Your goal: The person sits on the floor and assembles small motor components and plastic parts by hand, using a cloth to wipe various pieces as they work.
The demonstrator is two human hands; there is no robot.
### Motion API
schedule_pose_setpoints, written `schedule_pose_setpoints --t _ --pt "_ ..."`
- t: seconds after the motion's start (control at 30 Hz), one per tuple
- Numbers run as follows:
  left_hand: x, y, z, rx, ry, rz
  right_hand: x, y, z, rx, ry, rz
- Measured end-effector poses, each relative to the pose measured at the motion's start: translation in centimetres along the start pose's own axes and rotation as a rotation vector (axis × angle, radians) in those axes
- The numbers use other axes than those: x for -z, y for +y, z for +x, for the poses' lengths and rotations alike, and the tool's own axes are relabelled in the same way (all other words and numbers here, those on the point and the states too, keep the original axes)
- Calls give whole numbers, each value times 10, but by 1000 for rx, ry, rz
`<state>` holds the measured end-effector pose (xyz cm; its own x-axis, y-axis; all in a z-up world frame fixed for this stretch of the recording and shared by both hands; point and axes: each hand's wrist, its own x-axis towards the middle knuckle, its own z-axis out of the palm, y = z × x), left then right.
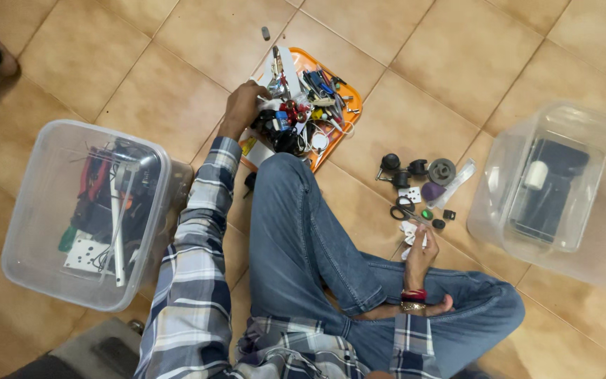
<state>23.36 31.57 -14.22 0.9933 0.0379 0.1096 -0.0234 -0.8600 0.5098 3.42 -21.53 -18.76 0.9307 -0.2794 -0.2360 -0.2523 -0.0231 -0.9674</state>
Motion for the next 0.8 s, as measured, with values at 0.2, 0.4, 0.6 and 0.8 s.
schedule_pose_setpoints --t 0.2,0.4,0.6,0.8 --pt "-14 -24 27 -158 44 216 -3 -4 -3 -41 -9 -27" --pt "-49 -60 53 -240 -31 459 -9 -8 -4 68 -20 -58" --pt "-23 -37 42 -257 -14 418 -8 2 1 114 -23 -121" --pt "26 62 2 40 101 -463 -5 10 -3 -22 31 -33"
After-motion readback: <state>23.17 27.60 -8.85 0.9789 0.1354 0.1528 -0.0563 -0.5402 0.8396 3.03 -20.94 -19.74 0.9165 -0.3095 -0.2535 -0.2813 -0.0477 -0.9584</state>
